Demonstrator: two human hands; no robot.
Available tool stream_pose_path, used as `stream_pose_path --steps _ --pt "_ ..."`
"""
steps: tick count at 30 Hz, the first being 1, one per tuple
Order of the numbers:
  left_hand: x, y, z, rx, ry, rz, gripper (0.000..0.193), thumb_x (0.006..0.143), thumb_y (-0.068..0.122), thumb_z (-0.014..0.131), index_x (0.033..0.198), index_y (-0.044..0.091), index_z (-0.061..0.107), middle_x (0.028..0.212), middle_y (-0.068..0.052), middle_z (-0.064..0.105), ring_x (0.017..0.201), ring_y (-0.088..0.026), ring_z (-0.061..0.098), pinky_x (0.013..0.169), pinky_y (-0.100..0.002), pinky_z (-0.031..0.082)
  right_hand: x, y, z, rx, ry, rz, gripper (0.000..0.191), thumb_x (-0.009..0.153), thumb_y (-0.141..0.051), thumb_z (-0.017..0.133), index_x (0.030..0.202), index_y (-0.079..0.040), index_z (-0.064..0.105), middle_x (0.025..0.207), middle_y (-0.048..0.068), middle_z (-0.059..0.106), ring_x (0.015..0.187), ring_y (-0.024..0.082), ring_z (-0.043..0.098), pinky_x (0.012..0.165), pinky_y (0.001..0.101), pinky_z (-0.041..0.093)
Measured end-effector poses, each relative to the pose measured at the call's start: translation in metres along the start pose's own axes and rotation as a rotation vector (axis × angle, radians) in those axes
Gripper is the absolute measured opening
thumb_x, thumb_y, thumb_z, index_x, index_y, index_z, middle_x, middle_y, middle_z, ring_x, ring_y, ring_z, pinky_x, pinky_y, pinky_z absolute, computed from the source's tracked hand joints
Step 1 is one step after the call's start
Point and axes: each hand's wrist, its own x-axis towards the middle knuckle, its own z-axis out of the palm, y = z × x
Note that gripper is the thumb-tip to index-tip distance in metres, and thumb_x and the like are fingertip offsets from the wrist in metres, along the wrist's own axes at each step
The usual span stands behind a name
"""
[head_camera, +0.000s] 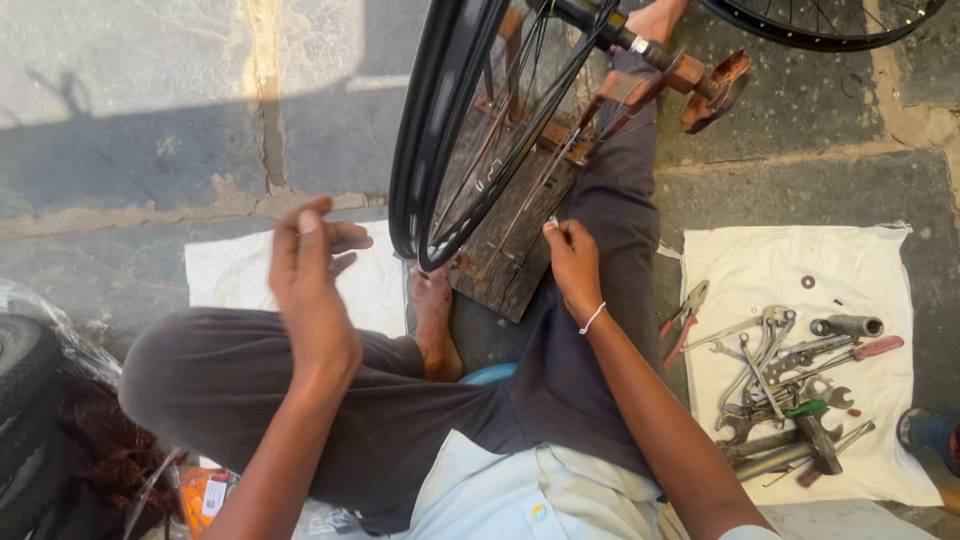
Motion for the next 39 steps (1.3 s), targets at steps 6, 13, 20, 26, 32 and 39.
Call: stream_pose_path --steps 6,13,20,26,32,39 --pt "-0.026 0.010 -0.010 0.013 -0.034 0.291 0.023 0.116 0.020 0.056 0.121 -0.001 0.063 0.096 -0.008 0.067 0.092 -0.014 0.064 0.091 -0.029 0.052 0.046 0.017 0.029 -0.550 -0.125 -0.065 0.071 0.088 -0.066 0.065 0.063 0.001 0.060 0.063 0.022 0.062 0.060 0.035 0.062 0.060 0.0489 0.046" --pt "-0.015 -0.034 -0.007 -0.234 -0.011 -0.195 0.022 0.106 0.020 0.059 0.105 0.000 0.069 0.085 -0.006 0.067 0.077 -0.013 0.064 0.079 -0.030 0.054 0.055 0.020 0.051 -0.390 -0.096 -0.035 0.075 0.083 -0.064 0.073 0.047 0.000 0.053 0.044 0.014 0.048 0.041 0.026 0.053 0.046 0.0462 0.042" --pt "-0.021 -0.041 0.000 -0.053 -0.111 -0.122 0.022 0.105 0.020 0.063 0.104 -0.001 0.068 0.085 -0.005 0.069 0.079 -0.013 0.065 0.079 -0.028 0.053 0.055 0.025 0.051 -0.380 -0.079 -0.089 0.075 0.086 -0.060 0.074 0.044 -0.003 0.051 0.040 0.008 0.042 0.036 0.018 0.045 0.041 0.0398 0.036" --pt "-0.023 -0.045 0.008 -0.002 -0.192 -0.073 0.013 0.103 0.005 0.061 0.115 0.000 0.064 0.099 -0.005 0.071 0.089 -0.012 0.065 0.082 -0.027 0.052 0.054 0.023 0.051 -0.337 -0.112 -0.053 0.074 0.088 -0.058 0.074 0.042 -0.006 0.049 0.038 0.003 0.041 0.035 0.014 0.041 0.038 0.0364 0.032" --pt "-0.030 -0.035 0.021 0.421 -0.303 0.186 0.036 0.093 -0.004 0.064 0.128 0.003 0.058 0.111 -0.009 0.072 0.105 -0.018 0.071 0.088 -0.033 0.058 0.054 0.022 0.051 -0.339 -0.102 -0.082 0.075 0.088 -0.059 0.074 0.041 -0.007 0.049 0.038 0.003 0.041 0.034 0.014 0.041 0.037 0.0357 0.032" --pt "-0.032 -0.034 0.029 0.509 -0.282 0.159 0.042 0.097 0.020 0.074 0.131 0.000 0.061 0.104 -0.012 0.076 0.092 -0.018 0.073 0.079 -0.034 0.057 0.053 0.021 0.052 -0.329 -0.107 -0.062 0.072 0.088 -0.058 0.075 0.041 -0.008 0.050 0.038 0.002 0.042 0.033 0.013 0.042 0.037 0.0347 0.033"
